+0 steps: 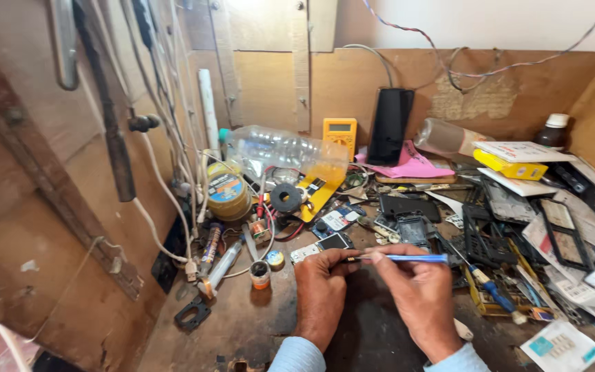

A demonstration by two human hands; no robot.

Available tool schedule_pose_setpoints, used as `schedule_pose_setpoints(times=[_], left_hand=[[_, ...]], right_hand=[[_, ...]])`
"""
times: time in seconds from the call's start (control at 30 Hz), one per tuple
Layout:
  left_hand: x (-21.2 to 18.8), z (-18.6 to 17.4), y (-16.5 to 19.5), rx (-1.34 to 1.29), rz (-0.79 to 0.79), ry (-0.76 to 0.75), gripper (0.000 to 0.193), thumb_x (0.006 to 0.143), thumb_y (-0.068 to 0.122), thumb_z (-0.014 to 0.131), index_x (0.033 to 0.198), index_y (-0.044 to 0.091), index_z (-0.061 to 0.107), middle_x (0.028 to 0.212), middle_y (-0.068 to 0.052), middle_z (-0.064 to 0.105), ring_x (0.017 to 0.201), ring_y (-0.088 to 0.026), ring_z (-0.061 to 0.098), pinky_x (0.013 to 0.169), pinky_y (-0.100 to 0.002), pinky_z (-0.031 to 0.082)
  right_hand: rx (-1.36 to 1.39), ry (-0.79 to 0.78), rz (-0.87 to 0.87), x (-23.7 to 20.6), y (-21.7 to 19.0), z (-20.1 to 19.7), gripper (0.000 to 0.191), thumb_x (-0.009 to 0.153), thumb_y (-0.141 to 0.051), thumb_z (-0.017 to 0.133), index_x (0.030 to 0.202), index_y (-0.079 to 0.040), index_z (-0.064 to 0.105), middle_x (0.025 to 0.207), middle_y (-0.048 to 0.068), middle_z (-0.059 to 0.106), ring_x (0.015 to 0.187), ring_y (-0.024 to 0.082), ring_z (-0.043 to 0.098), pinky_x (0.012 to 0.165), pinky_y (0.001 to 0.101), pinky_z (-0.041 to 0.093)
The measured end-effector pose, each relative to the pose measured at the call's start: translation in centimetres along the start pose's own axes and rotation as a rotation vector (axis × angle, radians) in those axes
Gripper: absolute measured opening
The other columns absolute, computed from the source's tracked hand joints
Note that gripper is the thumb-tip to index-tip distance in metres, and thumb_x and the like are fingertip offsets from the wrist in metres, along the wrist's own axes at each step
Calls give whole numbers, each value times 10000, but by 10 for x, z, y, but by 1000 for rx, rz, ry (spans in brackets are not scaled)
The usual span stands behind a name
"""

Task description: The person uses a small screwdriver to pry and adjust a small electronic component on a cluttered workbench. They then handle a small black rectangular part, aligning it with a circuit board and inspecting the assembly.

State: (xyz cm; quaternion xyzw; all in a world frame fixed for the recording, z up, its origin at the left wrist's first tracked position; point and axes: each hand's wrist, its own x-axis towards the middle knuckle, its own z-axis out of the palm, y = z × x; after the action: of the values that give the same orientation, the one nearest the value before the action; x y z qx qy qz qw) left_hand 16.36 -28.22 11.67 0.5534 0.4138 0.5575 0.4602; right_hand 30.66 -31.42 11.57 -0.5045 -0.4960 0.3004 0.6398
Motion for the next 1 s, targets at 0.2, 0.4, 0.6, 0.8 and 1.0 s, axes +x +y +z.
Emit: schedule_pose_setpoints(times=[0.2,0.4,0.6,0.8,1.0], left_hand=[[2,-1,0,3,1,9,319,804,-144,597,982,2,819,851,-88,835,777,-98,763,738,-243,616],[4,-1,-2,15,9,2,306,817,-135,606,988,7,817,863,-71,834,776,-94,757,732,-244,613],[5,0,-5,-22,24,-3,310,819,-139,592,982,3,815,869,-70,833,798,-98,769,763,-247,634],[4,0,-4,8,18,-2,300,824,-129,602,976,11,819,862,-70,836,793,-97,771,757,-252,631],[4,-2,-2,52,26,17,286,816,-120,628,980,15,820,850,-79,835,775,-102,769,726,-256,619]], right_hand=[[12,10,-66,-5,2,3,165,903,-49,725,1042,36,752,929,74,794,794,64,692,702,187,542],[-20,3,-45,-5,2,5,168,902,-41,722,1052,25,754,942,61,787,804,44,673,698,187,535],[27,-25,-88,-6,4,7,174,891,-22,722,1055,28,748,990,59,776,856,39,673,750,180,544],[-2,-42,-91,-5,4,3,147,899,-25,724,1032,29,756,989,50,781,835,44,661,729,180,530],[2,-18,-86,-7,6,8,148,892,-24,724,1027,31,749,1029,52,778,862,47,671,752,182,538]])
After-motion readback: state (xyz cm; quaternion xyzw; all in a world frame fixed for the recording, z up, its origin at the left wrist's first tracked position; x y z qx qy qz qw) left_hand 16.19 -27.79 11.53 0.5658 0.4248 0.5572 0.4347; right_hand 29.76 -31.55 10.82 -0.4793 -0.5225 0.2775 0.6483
